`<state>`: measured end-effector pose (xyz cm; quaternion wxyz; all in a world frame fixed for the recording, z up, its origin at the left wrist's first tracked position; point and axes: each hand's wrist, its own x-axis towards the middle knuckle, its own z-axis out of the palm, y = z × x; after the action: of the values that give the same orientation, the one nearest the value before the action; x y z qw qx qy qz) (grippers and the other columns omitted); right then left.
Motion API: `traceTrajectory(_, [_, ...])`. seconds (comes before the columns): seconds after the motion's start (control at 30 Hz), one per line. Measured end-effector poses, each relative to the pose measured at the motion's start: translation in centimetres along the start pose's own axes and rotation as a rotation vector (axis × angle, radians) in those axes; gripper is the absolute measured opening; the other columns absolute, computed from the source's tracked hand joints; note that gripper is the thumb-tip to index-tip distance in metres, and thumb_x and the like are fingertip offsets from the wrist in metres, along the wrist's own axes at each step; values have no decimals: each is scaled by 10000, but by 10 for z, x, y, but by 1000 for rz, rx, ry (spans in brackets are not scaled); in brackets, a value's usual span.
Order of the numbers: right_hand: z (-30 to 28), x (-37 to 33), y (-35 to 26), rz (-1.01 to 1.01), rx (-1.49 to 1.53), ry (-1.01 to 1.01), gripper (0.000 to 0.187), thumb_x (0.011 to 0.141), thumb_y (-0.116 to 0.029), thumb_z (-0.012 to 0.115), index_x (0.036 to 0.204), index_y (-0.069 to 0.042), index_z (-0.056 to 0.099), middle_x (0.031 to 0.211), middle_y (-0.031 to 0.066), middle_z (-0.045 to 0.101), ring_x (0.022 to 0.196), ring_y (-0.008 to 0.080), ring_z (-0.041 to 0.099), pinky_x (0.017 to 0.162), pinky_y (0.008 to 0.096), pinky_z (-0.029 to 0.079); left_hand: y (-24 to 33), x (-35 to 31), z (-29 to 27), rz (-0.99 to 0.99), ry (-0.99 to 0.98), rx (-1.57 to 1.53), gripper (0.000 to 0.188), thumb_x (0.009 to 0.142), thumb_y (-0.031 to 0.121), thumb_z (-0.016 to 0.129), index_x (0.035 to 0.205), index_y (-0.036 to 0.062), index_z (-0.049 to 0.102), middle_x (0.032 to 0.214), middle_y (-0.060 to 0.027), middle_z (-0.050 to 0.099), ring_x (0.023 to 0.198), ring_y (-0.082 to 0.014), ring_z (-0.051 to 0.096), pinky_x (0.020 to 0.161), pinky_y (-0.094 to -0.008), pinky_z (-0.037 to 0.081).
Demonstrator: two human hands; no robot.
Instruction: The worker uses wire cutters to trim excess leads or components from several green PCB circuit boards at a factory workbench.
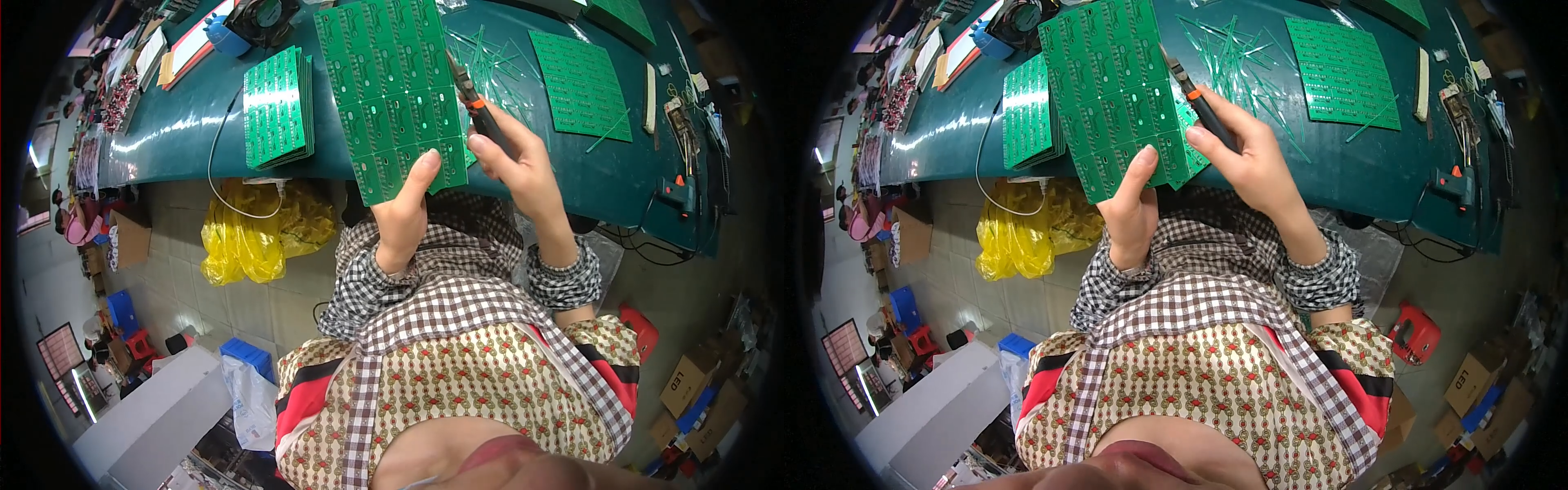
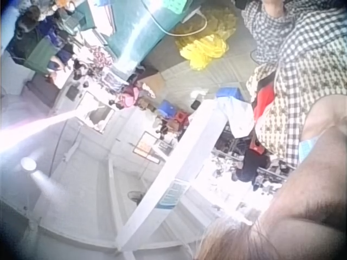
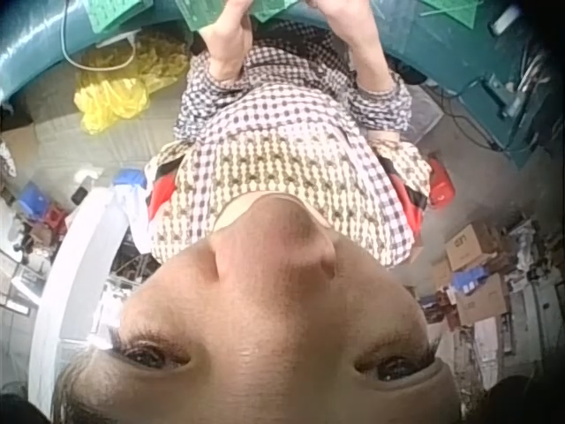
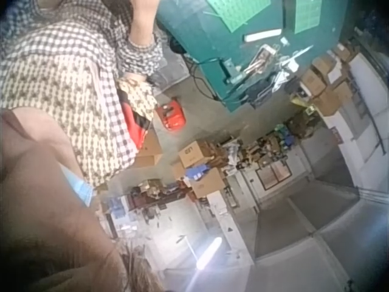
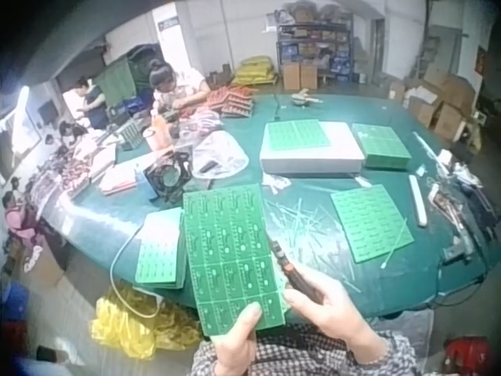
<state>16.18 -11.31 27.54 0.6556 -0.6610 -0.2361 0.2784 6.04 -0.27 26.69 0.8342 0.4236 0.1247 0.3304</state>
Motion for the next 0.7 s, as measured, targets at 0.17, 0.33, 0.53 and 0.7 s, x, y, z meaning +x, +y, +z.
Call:
traceTrajectory(0.17, [30, 2, -1, -294, -733, 314, 491, 784, -155, 635, 1249, -95, 490, 880, 142, 598, 658, 260, 595, 581, 340, 471, -29, -6, 8, 343, 98, 574, 370, 841, -34, 552, 1188, -38, 423, 1041, -87, 570, 915, -136, 554, 780, -252, 453])
traceTrajectory(0.33, [15, 7, 3, -330, -613, 226, 540, 805, -185, 637, 1295, -78, 438, 932, 113, 601, 695, 194, 592, 622, 304, 480, -10, 0, 5, 186, 28, 350, 393, 847, -54, 511, 1229, -44, 418, 1099, -117, 571, 975, -166, 560, 850, -276, 445])
traceTrajectory(0.53, [4, 20, -12, -113, 120, -46, 546, 860, -242, 602, 1302, 12, 406, 997, 56, 574, 850, 85, 532, 719, 221, 448, 12, 0, 5, 48, -79, 22, 537, 788, -49, 564, 1288, 8, 375, 1186, -106, 517, 1060, -188, 525, 923, -311, 409])
traceTrajectory(0.7, [2, 29, -16, -108, 124, -66, 541, 862, -265, 583, 1311, -14, 417, 965, 38, 572, 828, 94, 552, 661, 225, 458, 7, -1, 0, 31, -64, 13, 548, 787, -45, 568, 1294, 13, 371, 1204, -105, 503, 1078, -184, 510, 928, -308, 405])
